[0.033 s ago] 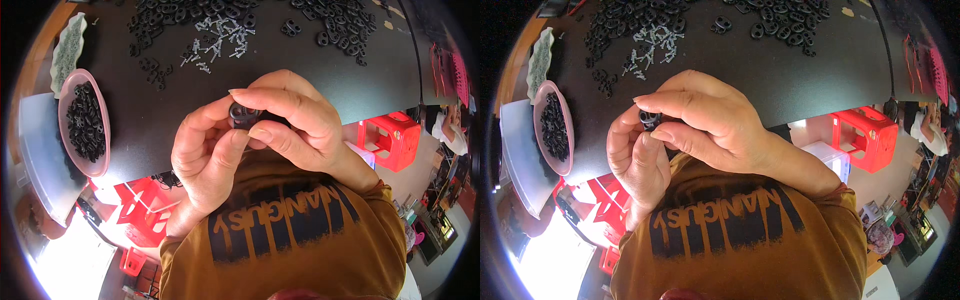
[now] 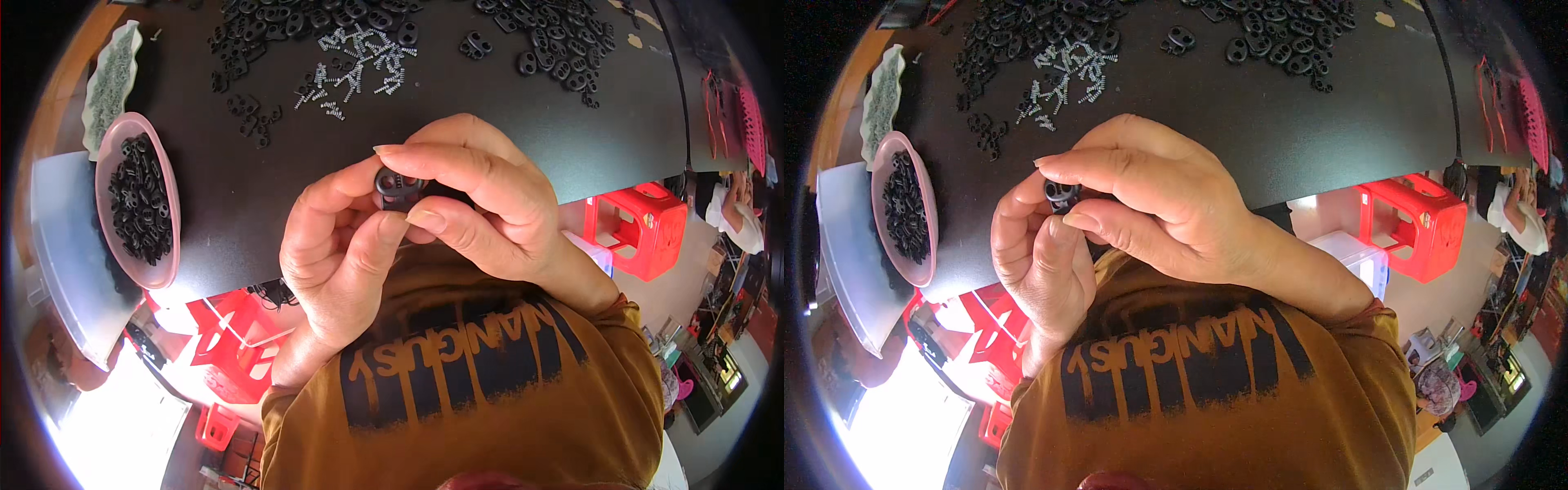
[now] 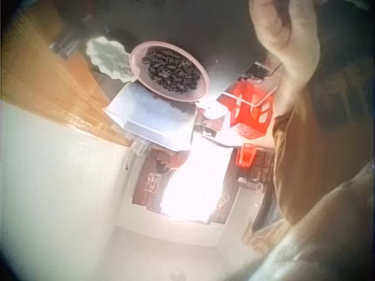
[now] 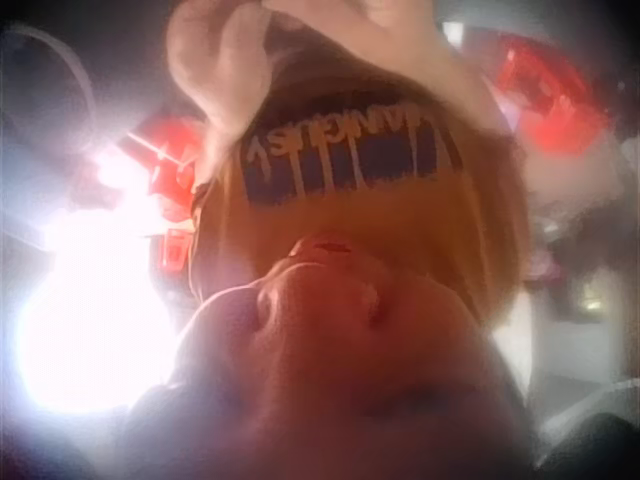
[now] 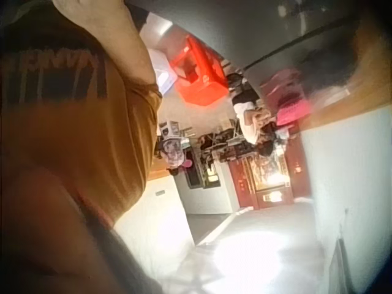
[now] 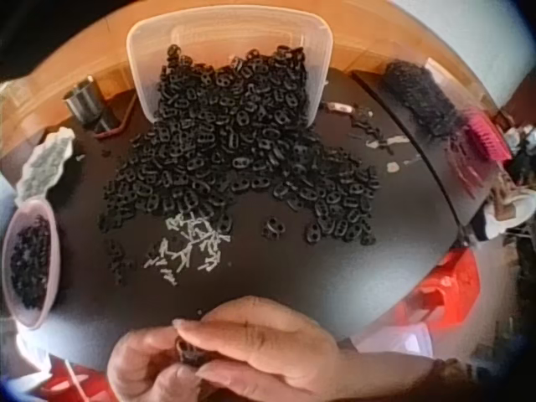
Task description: The person assembles small plastic spring-loaded toggles by hand, inserting a metal spring and a plastic toggle cap into a plastic toggle base.
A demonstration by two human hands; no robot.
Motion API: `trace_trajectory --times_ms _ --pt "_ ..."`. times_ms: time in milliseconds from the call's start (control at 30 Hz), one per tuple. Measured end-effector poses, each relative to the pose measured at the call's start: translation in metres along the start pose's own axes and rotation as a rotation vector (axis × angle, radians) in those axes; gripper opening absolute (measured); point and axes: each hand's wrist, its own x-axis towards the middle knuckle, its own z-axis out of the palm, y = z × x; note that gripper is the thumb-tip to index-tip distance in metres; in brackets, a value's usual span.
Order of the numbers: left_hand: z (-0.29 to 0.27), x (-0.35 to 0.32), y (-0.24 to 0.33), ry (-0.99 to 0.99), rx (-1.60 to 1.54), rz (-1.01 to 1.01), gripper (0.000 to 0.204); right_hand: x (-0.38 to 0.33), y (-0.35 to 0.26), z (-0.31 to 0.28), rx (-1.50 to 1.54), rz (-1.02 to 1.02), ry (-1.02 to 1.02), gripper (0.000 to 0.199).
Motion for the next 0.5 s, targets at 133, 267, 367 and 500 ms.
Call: trace_trajectory --times_ms 133,267,367,500 --pt "-0.0020 -0.0022 -0.0011 -0.002 0.010 0.006 0.031 -0.0030 -0.0014 0.0019 -0.011 0.007 0.011 0.033" --pt "-0.0058 -0.0040 -0.0013 -0.031 0.070 0.002 0.031 -0.0055 -0.0033 0.0033 -0.061 0.016 0.026 0.030" --pt "-0.0073 -0.0048 -0.0063 -0.031 0.156 0.088 0.032 -0.0059 -0.0044 0.0051 -0.074 0.001 0.037 0.030" --pt "-0.0058 -0.0055 -0.0090 -0.006 0.188 0.145 0.029 -0.0096 0.0006 0.0081 -0.112 -0.049 0.055 0.032"
